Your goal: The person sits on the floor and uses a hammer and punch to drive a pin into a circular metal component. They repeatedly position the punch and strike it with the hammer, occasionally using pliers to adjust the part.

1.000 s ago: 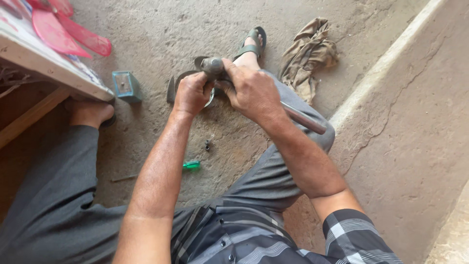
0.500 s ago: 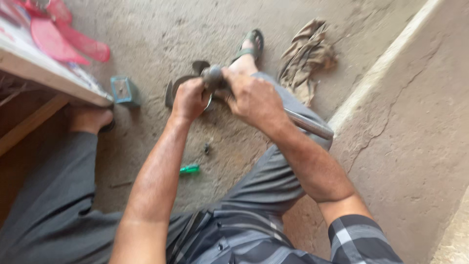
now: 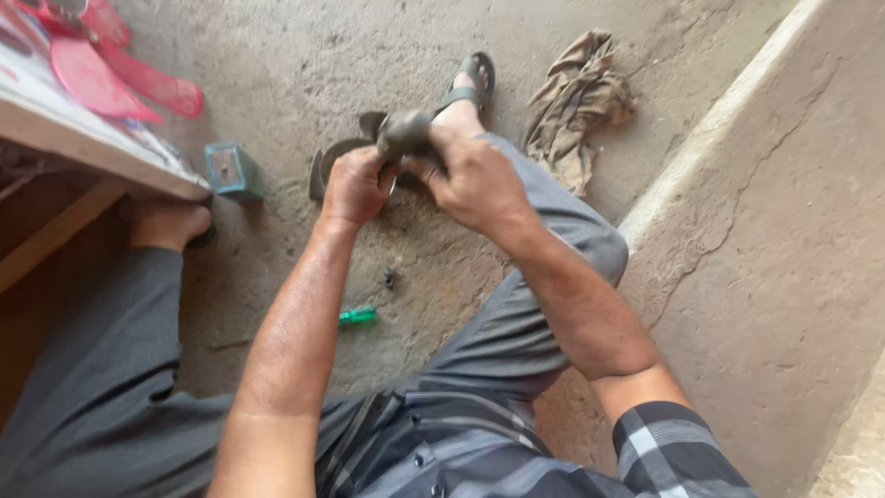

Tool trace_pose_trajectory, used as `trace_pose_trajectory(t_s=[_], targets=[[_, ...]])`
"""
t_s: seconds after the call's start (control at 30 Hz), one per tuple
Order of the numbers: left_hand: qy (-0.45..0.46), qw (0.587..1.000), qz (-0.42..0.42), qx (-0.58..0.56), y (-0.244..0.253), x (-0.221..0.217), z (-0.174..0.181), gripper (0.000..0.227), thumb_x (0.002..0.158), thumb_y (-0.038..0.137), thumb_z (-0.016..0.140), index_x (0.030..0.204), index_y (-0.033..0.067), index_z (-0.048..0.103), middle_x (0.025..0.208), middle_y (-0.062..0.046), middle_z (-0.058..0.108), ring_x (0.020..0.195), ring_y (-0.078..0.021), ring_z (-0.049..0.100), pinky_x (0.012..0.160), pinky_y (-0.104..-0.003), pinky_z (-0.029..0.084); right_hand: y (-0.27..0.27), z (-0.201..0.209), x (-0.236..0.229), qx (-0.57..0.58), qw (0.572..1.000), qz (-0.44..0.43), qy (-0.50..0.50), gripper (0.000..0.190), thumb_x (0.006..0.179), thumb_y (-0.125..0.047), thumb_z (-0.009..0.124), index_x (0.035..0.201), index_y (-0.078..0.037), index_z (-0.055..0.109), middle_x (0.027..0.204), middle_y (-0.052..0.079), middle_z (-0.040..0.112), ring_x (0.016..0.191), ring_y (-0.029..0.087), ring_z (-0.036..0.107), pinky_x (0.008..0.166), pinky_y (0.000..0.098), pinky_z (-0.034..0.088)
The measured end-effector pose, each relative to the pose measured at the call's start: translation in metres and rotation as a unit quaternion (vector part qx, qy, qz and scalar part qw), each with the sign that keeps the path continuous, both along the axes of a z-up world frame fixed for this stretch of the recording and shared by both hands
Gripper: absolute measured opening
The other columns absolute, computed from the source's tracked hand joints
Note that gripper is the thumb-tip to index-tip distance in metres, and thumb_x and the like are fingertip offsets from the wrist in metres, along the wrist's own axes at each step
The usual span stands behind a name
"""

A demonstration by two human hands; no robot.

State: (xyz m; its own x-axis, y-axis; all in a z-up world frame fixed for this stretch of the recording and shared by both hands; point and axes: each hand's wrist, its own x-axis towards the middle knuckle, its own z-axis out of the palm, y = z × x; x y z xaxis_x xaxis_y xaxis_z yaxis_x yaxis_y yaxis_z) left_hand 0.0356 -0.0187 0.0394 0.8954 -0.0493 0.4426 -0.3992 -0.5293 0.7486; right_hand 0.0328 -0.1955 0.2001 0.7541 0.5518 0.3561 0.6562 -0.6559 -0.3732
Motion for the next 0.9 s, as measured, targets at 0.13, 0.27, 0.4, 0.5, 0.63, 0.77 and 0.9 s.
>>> trace_pose_trajectory(t_s=[0.13, 0.27, 0.4, 0.5, 0.63, 0.77, 0.9], targets=[[0.083, 0.996, 0.016, -0.013, 0.002, -0.01, -0.005, 0.01, 0.093, 0.014, 0.079, 0.096, 0.0087, 0.071, 0.089, -0.009, 0.074, 0.08, -0.0272, 0.073, 0.07, -0.04, 0.059, -0.015, 0.005, -0.017, 0.117, 0.977, -0.065, 0.168, 0.039, 0.107, -0.038, 0.062, 0.134, -0.01, 0.062, 0.095, 0.014, 0.077, 0.078, 0.026, 0.077, 0.072, 0.0418, 0.061], [0.063, 0.997, 0.006, -0.034, 0.004, -0.007, 0.0, 0.008, 0.093, 0.012, 0.076, 0.1, 0.0101, 0.072, 0.09, -0.008, 0.075, 0.081, -0.0256, 0.074, 0.071, -0.039, 0.06, 0.007, 0.01, -0.003, -0.024, 0.98, -0.073, 0.186, 0.043, 0.099, -0.039, 0.067, 0.13, -0.01, 0.064, 0.097, 0.015, 0.077, 0.083, 0.033, 0.074, 0.074, 0.0457, 0.058], [0.091, 0.996, 0.016, 0.018, -0.001, -0.005, 0.001, 0.007, 0.094, 0.012, 0.077, 0.097, 0.0093, 0.072, 0.086, -0.009, 0.073, 0.077, -0.0272, 0.072, 0.07, -0.041, 0.059, 0.007, 0.016, 0.002, -0.118, 0.984, -0.049, 0.126, 0.047, 0.094, -0.04, 0.071, 0.128, -0.008, 0.065, 0.095, 0.02, 0.076, 0.081, 0.036, 0.074, 0.073, 0.0483, 0.057], [0.088, 0.996, 0.009, -0.001, 0.001, -0.01, -0.003, 0.013, 0.092, 0.016, 0.08, 0.098, 0.0084, 0.072, 0.085, -0.008, 0.073, 0.078, -0.0272, 0.072, 0.07, -0.041, 0.059, -0.004, 0.02, -0.012, 0.017, 0.97, -0.071, 0.231, 0.042, 0.102, -0.044, 0.06, 0.129, -0.012, 0.065, 0.099, 0.011, 0.079, 0.084, 0.028, 0.079, 0.083, 0.0428, 0.061], [0.058, 0.998, -0.006, -0.027, 0.003, -0.006, 0.006, 0.011, 0.094, 0.013, 0.078, 0.101, 0.0084, 0.071, 0.09, -0.01, 0.073, 0.081, -0.029, 0.072, 0.07, -0.041, 0.058, -0.002, 0.015, -0.008, 0.033, 0.963, -0.114, 0.242, 0.047, 0.1, -0.051, 0.061, 0.127, -0.013, 0.067, 0.091, 0.014, 0.077, 0.083, 0.031, 0.077, 0.075, 0.0438, 0.06], [0.088, 0.996, 0.002, -0.023, 0.001, -0.008, 0.015, 0.013, 0.09, 0.014, 0.079, 0.1, 0.0092, 0.073, 0.086, -0.011, 0.073, 0.076, -0.0285, 0.072, 0.067, -0.042, 0.056, -0.001, -0.008, 0.006, -0.091, 0.958, -0.149, 0.226, 0.049, 0.096, -0.051, 0.066, 0.127, -0.013, 0.067, 0.093, 0.018, 0.077, 0.087, 0.035, 0.075, 0.077, 0.0463, 0.057], [0.039, 0.999, 0.006, -0.017, 0.006, -0.009, 0.007, 0.013, 0.094, 0.012, 0.081, 0.097, 0.0051, 0.07, 0.089, -0.015, 0.071, 0.079, -0.0333, 0.07, 0.068, -0.042, 0.056, -0.027, -0.052, 0.003, -0.027, 0.954, -0.154, 0.255, 0.038, 0.098, -0.043, 0.068, 0.124, -0.015, 0.069, 0.102, 0.018, 0.078, 0.097, 0.034, 0.077, 0.084, 0.0442, 0.06]])
